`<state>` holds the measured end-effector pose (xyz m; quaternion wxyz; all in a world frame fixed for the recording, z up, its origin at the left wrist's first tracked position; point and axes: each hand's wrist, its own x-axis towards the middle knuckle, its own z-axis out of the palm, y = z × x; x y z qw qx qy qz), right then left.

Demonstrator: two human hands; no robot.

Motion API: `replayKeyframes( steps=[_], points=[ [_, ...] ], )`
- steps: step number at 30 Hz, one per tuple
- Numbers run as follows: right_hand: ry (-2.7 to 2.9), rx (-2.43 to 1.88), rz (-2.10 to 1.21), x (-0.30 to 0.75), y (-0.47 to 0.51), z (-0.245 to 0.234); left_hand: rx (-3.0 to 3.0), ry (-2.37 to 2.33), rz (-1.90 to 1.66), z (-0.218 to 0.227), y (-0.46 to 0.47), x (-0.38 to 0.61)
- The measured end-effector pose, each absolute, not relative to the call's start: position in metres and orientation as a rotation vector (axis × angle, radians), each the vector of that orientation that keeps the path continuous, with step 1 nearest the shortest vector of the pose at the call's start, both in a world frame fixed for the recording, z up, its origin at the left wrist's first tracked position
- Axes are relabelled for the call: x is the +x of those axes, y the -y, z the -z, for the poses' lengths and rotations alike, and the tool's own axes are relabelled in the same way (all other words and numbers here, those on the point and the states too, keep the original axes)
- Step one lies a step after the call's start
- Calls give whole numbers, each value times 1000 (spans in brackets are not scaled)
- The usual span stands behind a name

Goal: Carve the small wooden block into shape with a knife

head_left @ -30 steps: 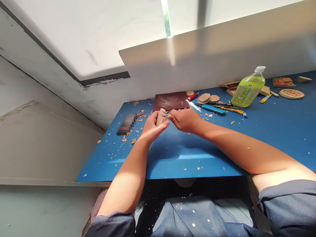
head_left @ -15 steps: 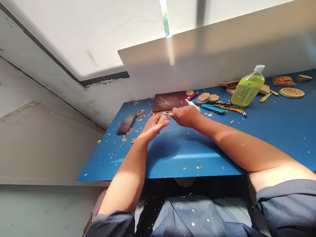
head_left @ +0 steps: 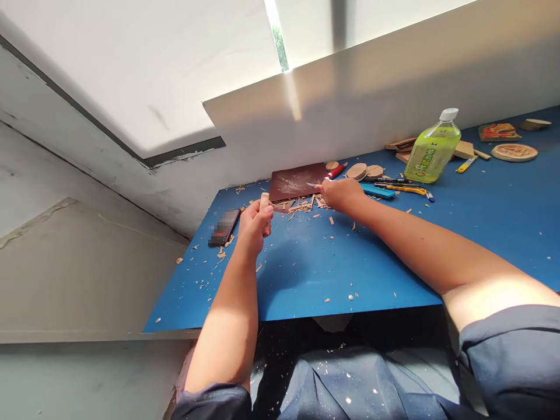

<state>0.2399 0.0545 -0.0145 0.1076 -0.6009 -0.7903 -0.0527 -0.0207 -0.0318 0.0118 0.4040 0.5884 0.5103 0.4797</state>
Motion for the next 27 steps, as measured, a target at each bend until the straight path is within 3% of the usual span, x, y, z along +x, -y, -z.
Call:
replayKeyframes(
  steps=[5, 15, 27],
  points=[
    [2326, -1605, 123, 240, -50, 11, 1632, -1429, -1129, -5, 27, -26],
    [2466, -976, -422, 213, -26, 12, 1888, -1411, -1108, 4, 33, -15],
    [2500, -1378, -147, 218, -39, 17, 1924, -1609, -1041, 1, 38, -5]
  ],
)
